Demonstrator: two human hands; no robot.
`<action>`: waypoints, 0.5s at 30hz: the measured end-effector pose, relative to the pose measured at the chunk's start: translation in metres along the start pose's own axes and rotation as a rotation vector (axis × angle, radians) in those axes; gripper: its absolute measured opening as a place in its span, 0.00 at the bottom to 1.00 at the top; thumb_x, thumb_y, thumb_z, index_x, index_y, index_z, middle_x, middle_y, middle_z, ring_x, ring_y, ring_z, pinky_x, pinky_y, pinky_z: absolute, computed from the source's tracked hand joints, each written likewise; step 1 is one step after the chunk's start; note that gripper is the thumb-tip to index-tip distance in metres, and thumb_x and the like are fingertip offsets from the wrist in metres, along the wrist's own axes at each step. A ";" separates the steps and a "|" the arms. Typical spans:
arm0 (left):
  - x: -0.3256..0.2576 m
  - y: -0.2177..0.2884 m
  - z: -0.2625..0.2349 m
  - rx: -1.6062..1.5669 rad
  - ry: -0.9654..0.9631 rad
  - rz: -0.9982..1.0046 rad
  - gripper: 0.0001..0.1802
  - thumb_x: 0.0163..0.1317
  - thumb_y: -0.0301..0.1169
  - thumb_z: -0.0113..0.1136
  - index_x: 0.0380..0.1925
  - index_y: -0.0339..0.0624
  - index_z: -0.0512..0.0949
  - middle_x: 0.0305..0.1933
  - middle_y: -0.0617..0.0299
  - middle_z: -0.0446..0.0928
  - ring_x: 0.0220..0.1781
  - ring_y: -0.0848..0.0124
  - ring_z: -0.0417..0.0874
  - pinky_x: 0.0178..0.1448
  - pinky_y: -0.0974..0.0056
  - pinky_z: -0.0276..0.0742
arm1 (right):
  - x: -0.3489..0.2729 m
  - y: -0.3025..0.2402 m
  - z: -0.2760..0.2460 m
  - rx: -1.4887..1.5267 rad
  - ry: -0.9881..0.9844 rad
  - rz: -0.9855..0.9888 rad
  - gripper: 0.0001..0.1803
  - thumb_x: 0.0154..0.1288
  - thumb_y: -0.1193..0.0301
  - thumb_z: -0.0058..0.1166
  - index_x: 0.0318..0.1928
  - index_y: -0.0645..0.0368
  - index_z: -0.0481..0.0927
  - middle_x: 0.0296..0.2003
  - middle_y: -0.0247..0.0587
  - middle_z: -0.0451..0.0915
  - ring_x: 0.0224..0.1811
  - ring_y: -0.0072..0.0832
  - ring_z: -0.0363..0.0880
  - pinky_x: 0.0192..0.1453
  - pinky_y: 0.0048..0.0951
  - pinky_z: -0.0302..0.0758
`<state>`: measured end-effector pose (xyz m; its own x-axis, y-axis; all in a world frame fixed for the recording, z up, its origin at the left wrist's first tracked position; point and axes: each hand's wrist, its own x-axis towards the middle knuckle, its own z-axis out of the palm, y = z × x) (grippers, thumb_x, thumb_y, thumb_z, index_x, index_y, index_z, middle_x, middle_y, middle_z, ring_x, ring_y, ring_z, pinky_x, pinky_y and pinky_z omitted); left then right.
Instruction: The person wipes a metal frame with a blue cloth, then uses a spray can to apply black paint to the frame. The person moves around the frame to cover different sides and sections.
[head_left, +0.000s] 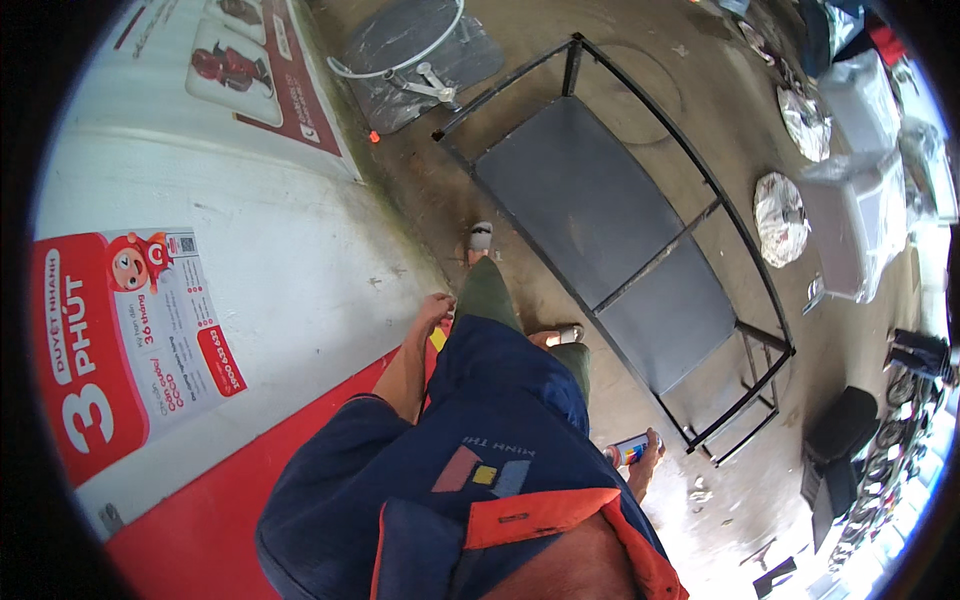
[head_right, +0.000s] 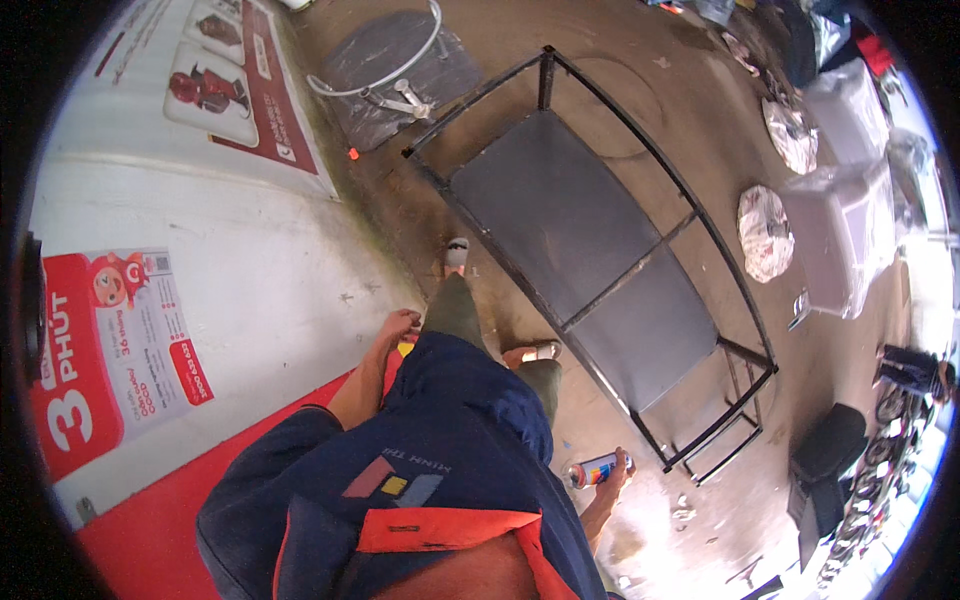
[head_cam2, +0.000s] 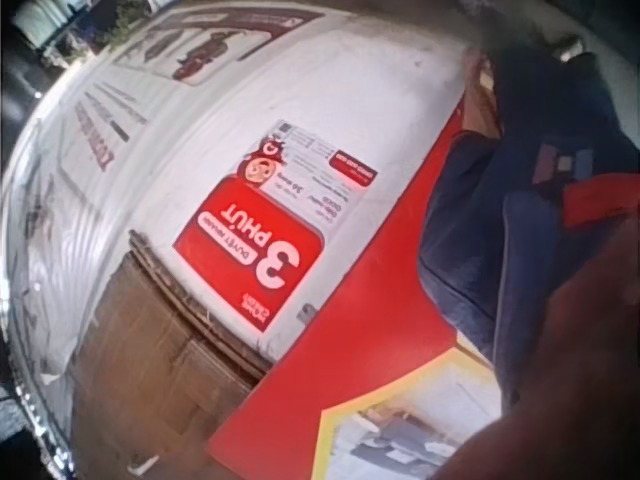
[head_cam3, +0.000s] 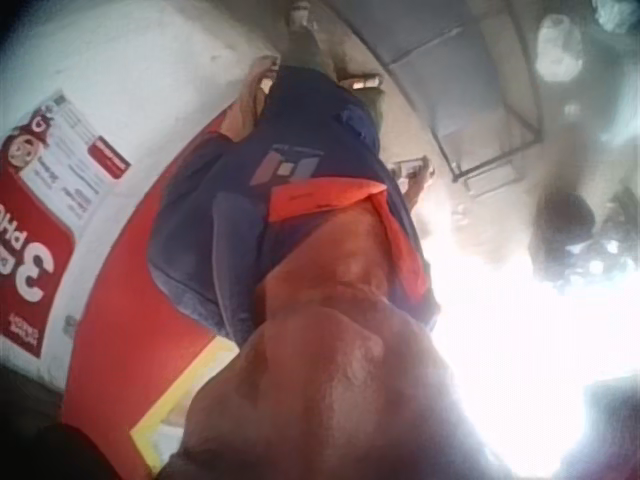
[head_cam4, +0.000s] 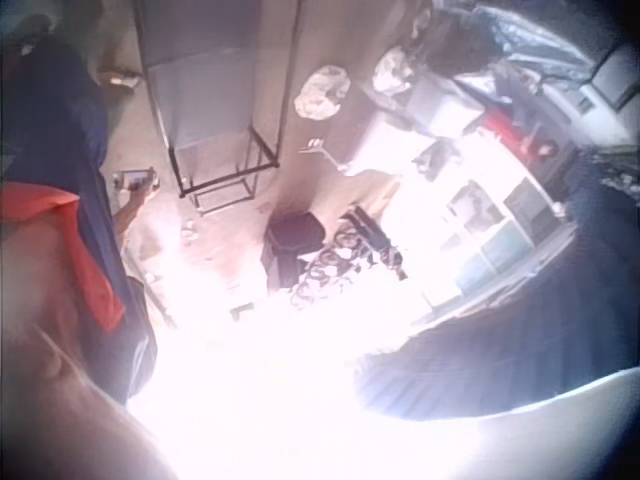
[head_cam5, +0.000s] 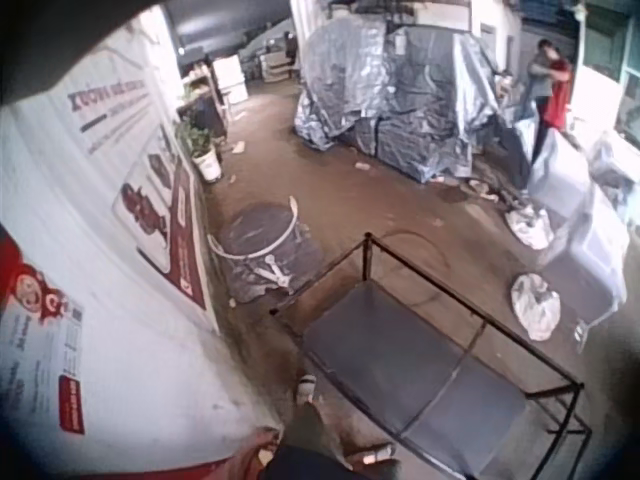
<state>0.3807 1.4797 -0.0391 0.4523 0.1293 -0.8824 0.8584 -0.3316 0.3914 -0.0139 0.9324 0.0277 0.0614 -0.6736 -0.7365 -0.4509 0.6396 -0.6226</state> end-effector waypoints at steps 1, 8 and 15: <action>0.008 0.008 -0.009 -0.045 0.005 0.000 0.20 0.75 0.43 0.63 0.60 0.46 0.83 0.49 0.59 0.85 0.42 0.65 0.86 0.44 0.54 0.84 | 0.000 -0.009 0.011 -0.011 0.003 -0.002 0.42 0.60 0.62 0.79 0.68 0.50 0.65 0.50 0.44 0.79 0.47 0.36 0.82 0.48 0.45 0.85; 0.108 0.106 -0.107 -0.113 0.036 0.041 0.25 0.73 0.44 0.63 0.63 0.42 0.80 0.51 0.58 0.84 0.45 0.64 0.86 0.46 0.54 0.85 | -0.062 -0.014 0.117 0.017 0.096 -0.088 0.49 0.62 0.61 0.78 0.75 0.44 0.57 0.56 0.45 0.77 0.58 0.39 0.79 0.59 0.47 0.82; 0.227 0.211 -0.218 0.143 0.074 0.120 0.21 0.71 0.46 0.66 0.56 0.45 0.85 0.47 0.60 0.85 0.42 0.65 0.86 0.42 0.56 0.85 | -0.239 0.020 0.278 -0.018 0.347 -0.039 0.42 0.52 0.59 0.81 0.64 0.57 0.73 0.41 0.41 0.79 0.40 0.31 0.76 0.46 0.40 0.77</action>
<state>0.7176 1.6431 -0.0996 0.5700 0.1473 -0.8084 0.7569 -0.4770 0.4468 0.2097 1.2087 0.1176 -0.2262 -0.7852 -0.5765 -0.4699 0.6063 -0.6415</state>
